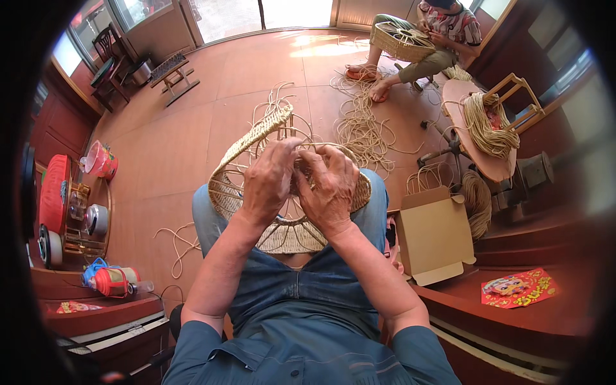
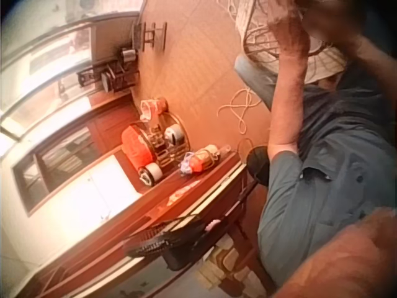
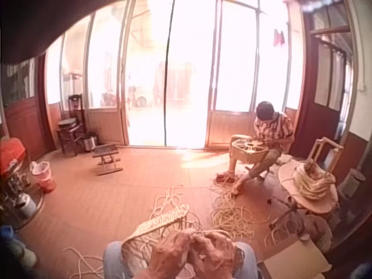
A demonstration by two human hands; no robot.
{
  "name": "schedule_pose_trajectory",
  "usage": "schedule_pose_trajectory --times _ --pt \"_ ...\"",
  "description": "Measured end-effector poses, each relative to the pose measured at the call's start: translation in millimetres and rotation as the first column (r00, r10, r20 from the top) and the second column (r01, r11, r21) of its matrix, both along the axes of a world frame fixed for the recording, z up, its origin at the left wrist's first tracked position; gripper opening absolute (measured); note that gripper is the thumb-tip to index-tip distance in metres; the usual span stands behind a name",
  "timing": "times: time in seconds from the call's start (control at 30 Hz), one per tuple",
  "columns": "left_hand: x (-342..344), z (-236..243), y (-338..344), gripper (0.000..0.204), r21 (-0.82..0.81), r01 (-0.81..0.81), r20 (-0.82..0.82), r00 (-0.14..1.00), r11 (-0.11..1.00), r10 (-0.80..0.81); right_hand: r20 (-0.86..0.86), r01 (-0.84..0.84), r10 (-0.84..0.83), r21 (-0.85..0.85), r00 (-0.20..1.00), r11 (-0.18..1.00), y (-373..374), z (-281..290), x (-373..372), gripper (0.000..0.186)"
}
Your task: Weaving a straw basket using hand techniques.
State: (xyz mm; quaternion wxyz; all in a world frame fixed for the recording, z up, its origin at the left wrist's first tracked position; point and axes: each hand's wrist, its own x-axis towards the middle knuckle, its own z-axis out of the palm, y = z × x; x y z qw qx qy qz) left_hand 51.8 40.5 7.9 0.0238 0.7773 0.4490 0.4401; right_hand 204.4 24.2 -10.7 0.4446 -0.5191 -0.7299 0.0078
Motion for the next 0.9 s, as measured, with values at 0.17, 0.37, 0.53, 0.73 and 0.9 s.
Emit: schedule_pose_trajectory --times 0.17,0.37,0.53,0.73,0.9 --pt "-1 -4 -8 0.031 -0.01 -0.093 0.09 0.992 0.996 0.094 0.088 0.023 -0.039 0.183 0.995 0.983 -8 3 -12 0.038" --pt "-33 8 -14 0.027 0.001 -0.261 0.118 0.959 0.965 0.259 0.129 -0.079 0.054 0.195 0.99 0.978 -2 -1 -29 0.04" --pt "-77 32 1 0.012 0.016 -0.35 0.115 0.931 0.937 0.346 0.216 -0.073 0.04 0.148 0.976 0.986 -9 -5 -31 0.049" --pt "-71 69 19 0.011 -0.205 -0.222 0.304 0.911 0.953 0.278 0.303 -0.047 0.022 0.076 0.953 0.996 -17 -6 -41 0.066" --pt "-50 82 23 0.016 -0.446 0.156 0.496 0.863 0.881 0.098 0.277 0.011 -0.013 0.009 0.961 1.0 -19 -1 -52 0.066"
